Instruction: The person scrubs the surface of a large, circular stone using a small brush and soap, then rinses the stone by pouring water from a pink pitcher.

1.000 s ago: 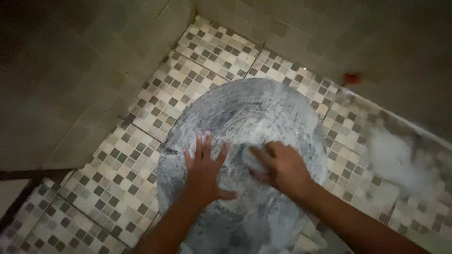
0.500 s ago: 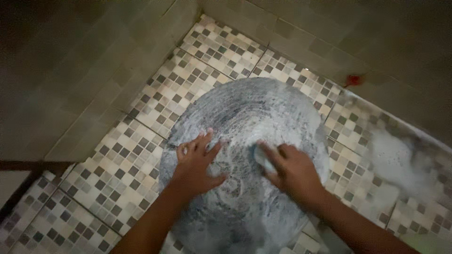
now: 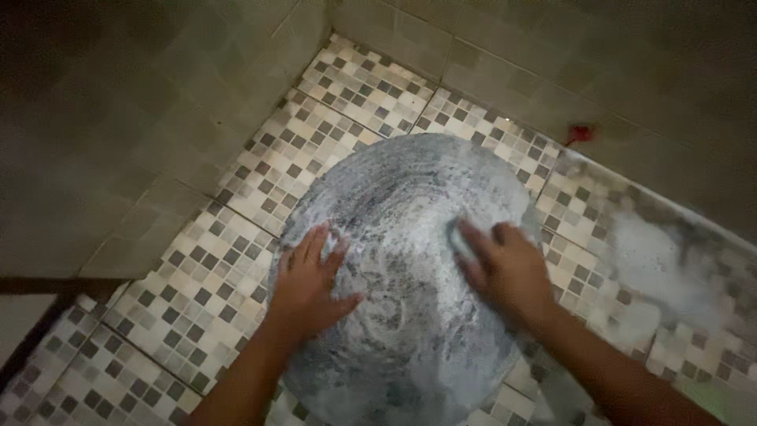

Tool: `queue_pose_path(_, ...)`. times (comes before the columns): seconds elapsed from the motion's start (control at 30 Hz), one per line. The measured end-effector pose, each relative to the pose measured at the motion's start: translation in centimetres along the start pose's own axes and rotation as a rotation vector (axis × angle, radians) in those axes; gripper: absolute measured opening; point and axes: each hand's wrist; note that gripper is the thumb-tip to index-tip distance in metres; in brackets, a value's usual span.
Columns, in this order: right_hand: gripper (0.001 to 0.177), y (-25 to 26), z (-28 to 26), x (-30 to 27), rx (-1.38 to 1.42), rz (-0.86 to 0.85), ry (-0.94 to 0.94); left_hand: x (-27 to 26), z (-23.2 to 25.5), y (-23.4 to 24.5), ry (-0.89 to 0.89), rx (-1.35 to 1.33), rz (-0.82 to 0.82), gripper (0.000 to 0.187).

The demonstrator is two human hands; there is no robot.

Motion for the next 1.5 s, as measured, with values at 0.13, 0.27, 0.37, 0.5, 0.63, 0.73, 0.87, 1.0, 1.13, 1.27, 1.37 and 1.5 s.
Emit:
queue_pose_path(0.13,0.031,-2.1,-2.7,-1.8,0.233,-0.368,-0.135,-1.1,0.0,-0.7,-0.065,-0.141,0.205,0.096)
queue_pose_path(0.27,0.064,-1.5,-2.4,1.2,0.053,0.081,0.357,-1.3,0.4,-0.7,-0.052,-0.071,0.128,0.086)
queue_pose_path(0.37,0.055,0.0,-1.3,4.6,0.046,-0.027,-0.045,-1.4,0.4,-0.6,-0.063,-0.103,0.121,0.091)
queue_pose_path(0.5,0.059,1.0,0.1,4.2,0.013,0.083,-0.046,-1.7,0.6,-1.6,-0.013,-0.07,0.062,0.094)
queue_pose_path(0.63,0.059,-0.5,-1.6,-1.3,0.138,-0.174,-0.048,-1.9,0.9,-2.6,-0.044,-0.055,0.107,0.1)
queue_pose_path(0.73,0.061,-1.6,-4.2,-5.1,0.021,-0.26,0.223,-2.0,0.8,-2.6,-0.038,-0.12,0.11,0.098)
queue_pose_path(0.87,0.045,-0.3,-6.4,-3.7,0.325,-0.383,0.027,-1.8,1.1,-1.2,-0.103,-0.152,0.171,0.104)
queue_pose_path(1.0,0.049,2.0,-1.4,0.9,0.198,-0.272,-0.345,-2.2,1.0,0.5,-0.004,-0.189,0.038,0.095)
queue_pose_path(1.13,0.06,2.9,4.8,0.7,-0.054,0.093,-0.234,-1.8,0.8,-0.1,0.028,-0.15,0.047,0.098)
queue_pose_path(1.27,0.059,2.5,3.4,-5.7,-0.023,-0.071,-0.095,-2.2,0.7,-0.8,-0.015,-0.193,0.111,0.095)
queue_pose_path(1.37,0.061,2.6,-0.3,-9.7,0.011,-0.116,0.17,-2.2,1.0,-1.1,0.021,-0.141,0.06,0.099)
queue_pose_path(1.5,0.069,3.7,-3.8,-10.1,0.461,-0.689,-0.708,-1.4,2.6,-0.6,0.112,-0.026,-0.064,0.113)
Point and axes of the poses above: each hand's wrist, its own x-axis towards the middle knuckle, its own y-axis out of the back of the hand, z = x × y, and after that the axes turned 10 degrees about z, right-handed
